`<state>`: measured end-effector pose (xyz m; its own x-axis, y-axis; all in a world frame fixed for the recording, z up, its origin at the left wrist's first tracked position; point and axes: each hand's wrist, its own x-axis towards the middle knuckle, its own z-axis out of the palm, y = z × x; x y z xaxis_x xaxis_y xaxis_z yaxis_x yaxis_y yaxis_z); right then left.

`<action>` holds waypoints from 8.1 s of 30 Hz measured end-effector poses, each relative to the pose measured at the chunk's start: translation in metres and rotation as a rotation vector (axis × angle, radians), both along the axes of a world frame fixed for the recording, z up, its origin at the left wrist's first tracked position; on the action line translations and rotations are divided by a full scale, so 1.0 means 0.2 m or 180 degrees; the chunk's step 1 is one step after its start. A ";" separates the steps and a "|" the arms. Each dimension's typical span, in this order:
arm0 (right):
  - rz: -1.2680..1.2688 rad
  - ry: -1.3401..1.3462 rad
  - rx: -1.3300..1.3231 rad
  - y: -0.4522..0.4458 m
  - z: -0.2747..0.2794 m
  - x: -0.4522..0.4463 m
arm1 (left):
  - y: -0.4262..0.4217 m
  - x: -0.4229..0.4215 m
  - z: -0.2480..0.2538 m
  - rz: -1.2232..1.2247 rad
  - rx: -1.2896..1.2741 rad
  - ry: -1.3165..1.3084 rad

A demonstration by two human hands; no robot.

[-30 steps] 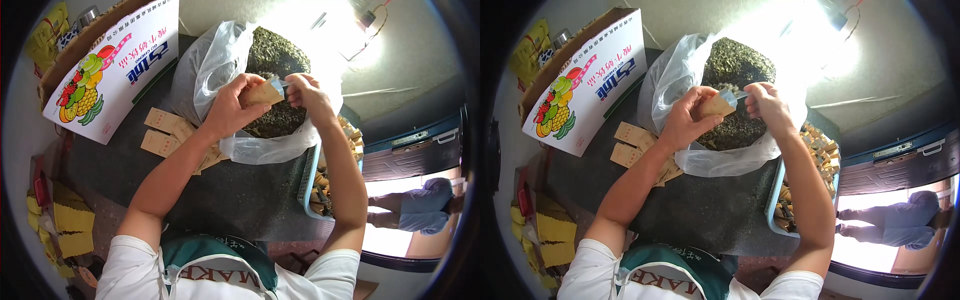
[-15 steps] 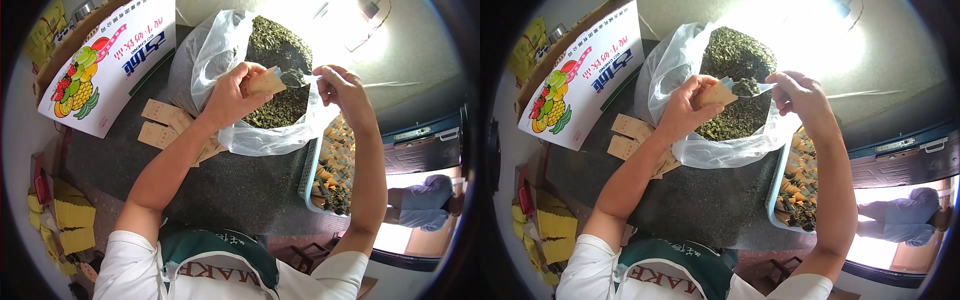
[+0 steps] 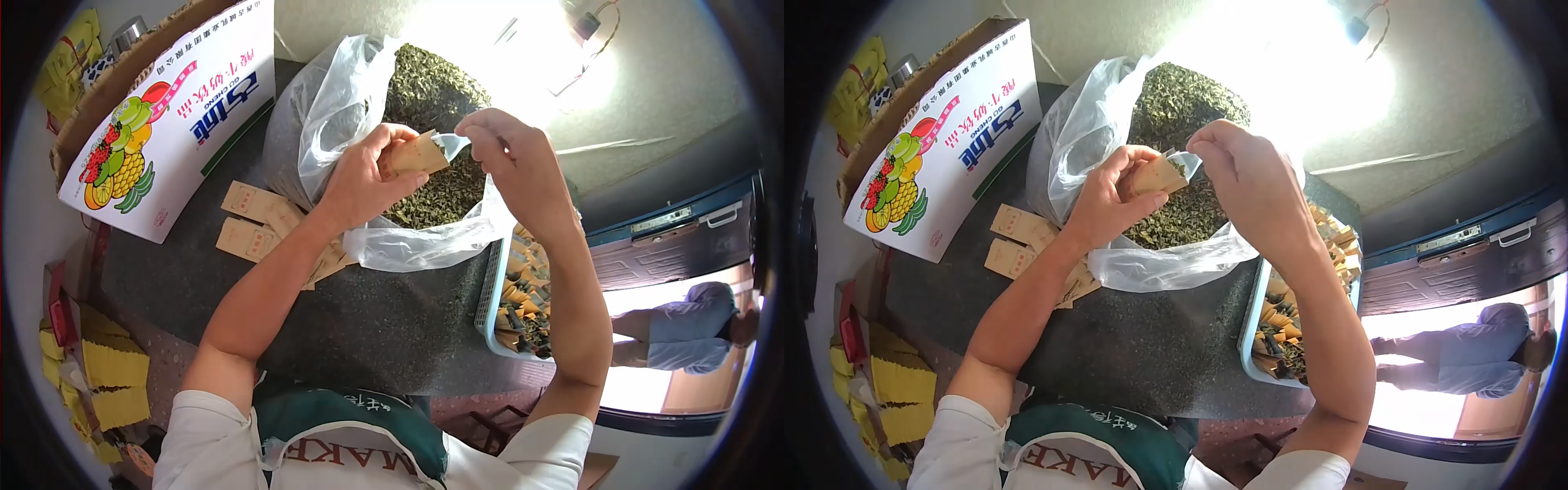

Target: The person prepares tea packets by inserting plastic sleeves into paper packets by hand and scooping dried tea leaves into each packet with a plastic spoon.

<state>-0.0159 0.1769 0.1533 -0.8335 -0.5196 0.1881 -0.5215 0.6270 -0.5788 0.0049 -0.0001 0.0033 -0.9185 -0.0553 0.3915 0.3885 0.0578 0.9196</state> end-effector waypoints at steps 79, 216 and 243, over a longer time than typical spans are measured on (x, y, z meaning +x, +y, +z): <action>0.0293 0.2268 0.0038 0.18 0.17 0.45 | -0.04 0.20 0.26 -0.1280 0.0587 0.0645; -0.1953 -0.1122 -0.2675 0.48 -0.94 1.13 | 0.20 1.09 -0.29 0.0279 -0.3341 0.0564; -0.0121 -0.1496 -0.4055 0.56 -0.68 1.19 | 0.08 1.18 -0.05 0.0379 -0.1776 0.0697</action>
<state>0.2229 0.2884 0.0182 -0.9612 -0.1753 0.2130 -0.1105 -0.4628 -0.8795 0.2406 0.0154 -0.0064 -0.8136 0.1152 0.5699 0.5263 0.5625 0.6376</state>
